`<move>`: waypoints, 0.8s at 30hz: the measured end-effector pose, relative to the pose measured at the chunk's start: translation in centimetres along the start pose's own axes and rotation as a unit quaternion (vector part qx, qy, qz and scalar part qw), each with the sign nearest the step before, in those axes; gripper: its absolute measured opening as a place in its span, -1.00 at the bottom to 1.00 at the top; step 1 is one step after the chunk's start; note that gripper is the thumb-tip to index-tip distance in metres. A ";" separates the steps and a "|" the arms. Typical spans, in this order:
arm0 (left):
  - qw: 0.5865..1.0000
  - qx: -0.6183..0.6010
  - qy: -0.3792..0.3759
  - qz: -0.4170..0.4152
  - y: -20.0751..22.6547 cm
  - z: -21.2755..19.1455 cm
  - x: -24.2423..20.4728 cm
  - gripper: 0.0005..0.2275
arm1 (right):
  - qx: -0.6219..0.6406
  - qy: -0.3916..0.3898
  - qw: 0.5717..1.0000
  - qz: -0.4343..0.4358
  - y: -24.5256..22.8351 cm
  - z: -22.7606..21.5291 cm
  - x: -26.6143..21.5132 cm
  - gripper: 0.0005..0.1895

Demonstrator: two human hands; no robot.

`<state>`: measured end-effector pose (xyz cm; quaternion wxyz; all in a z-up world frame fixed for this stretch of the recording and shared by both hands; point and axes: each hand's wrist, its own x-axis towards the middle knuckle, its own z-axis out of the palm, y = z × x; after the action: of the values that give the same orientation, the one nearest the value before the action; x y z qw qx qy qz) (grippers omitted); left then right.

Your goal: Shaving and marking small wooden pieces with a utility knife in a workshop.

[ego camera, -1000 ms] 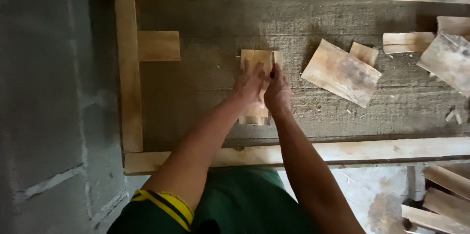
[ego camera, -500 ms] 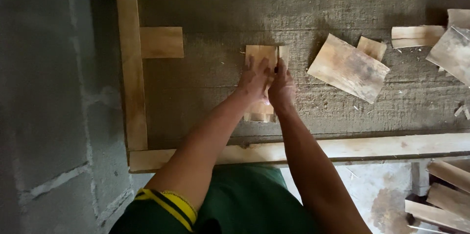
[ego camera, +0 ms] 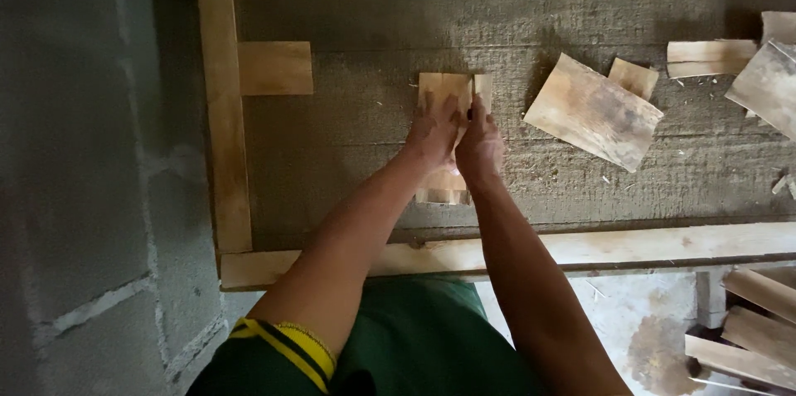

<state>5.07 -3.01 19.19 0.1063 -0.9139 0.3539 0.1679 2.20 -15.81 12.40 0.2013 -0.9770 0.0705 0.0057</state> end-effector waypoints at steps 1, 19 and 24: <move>1.000 0.000 0.000 0.000 -0.1 0.3 0.3 -0.02 | 0.000 0.000 1.000 0.000 -0.2 -0.4 0.3 -0.26; 0.987 -0.147 -0.019 -0.054 -0.1 -0.5 -0.2 0.05 | 0.083 -0.063 0.994 0.019 -2.5 -5.0 -0.5 -0.37; 0.986 -0.156 -0.025 -0.054 0.1 0.7 0.4 0.20 | 0.107 -0.064 0.991 0.041 -1.7 -4.1 -1.1 -0.43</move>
<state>5.14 -3.12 18.42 -0.0196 -0.9326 0.2712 0.2374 1.26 -15.77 16.88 0.3086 -0.9436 0.0982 0.0690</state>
